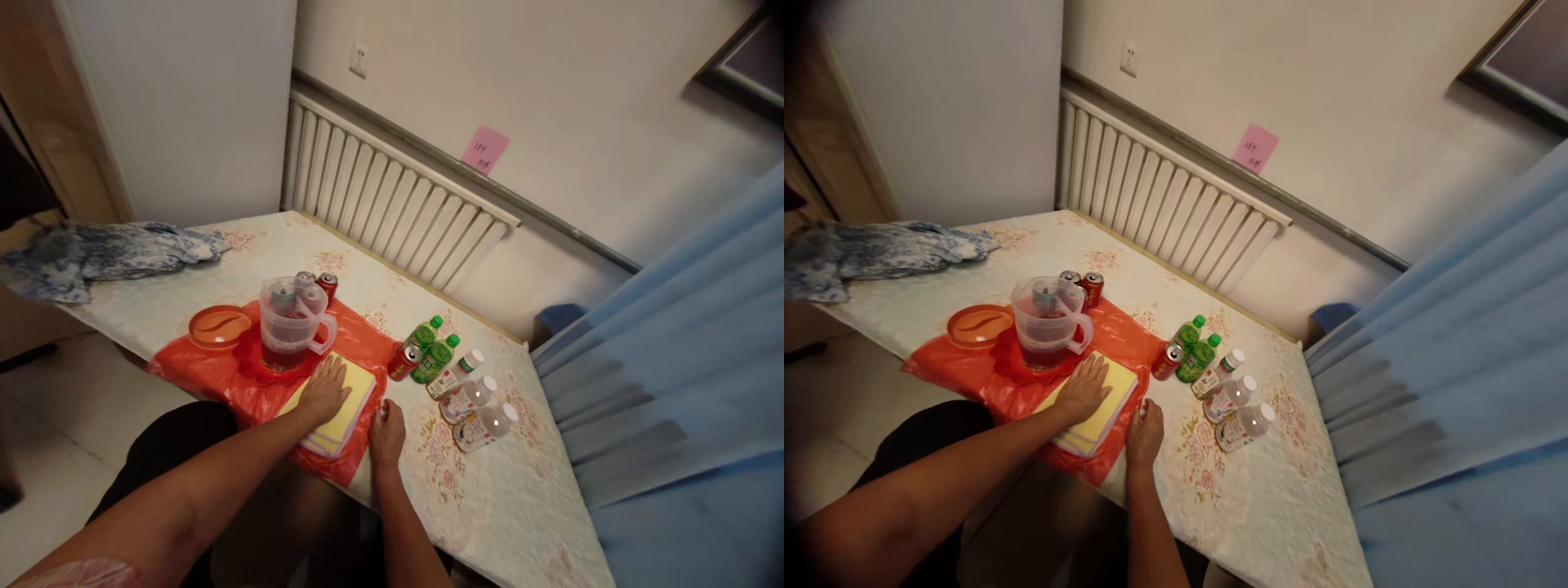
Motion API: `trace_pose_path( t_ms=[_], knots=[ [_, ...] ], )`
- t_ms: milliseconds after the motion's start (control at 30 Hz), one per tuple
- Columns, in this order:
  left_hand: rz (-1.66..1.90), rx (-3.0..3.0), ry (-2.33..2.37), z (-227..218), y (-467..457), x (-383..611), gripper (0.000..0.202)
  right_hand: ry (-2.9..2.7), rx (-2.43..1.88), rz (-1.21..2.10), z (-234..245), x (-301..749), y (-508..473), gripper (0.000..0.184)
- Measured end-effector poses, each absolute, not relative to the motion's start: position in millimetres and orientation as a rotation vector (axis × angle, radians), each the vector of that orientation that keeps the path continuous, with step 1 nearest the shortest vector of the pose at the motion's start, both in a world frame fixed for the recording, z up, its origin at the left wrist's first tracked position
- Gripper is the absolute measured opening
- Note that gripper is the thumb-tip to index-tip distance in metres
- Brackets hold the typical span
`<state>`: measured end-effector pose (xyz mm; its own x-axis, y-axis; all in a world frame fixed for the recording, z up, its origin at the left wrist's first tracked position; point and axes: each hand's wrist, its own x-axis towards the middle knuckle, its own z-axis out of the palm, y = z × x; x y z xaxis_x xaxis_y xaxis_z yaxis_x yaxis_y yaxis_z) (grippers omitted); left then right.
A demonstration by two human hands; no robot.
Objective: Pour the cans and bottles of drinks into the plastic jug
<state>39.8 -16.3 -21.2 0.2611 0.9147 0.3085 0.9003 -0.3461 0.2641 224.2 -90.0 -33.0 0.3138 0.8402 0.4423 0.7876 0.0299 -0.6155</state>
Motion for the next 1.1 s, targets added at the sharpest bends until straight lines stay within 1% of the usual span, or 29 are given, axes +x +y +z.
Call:
trace_pose_path(
  t_ms=[433, 800, 1100],
  knots=[
    [0.620, 2.501, 1.761, -15, -23, 42, 0.049, -1.480, -1.730, 0.070, -35, 224, -89, 0.029],
    [0.585, 2.457, 1.744, -13, -20, 42, 0.047, -1.464, -1.698, 0.081, -34, 225, -90, 0.028],
    [0.576, 2.463, 1.731, -9, -40, 31, 0.047, -1.475, -1.698, 0.077, -33, 224, -89, 0.028]
  ],
)
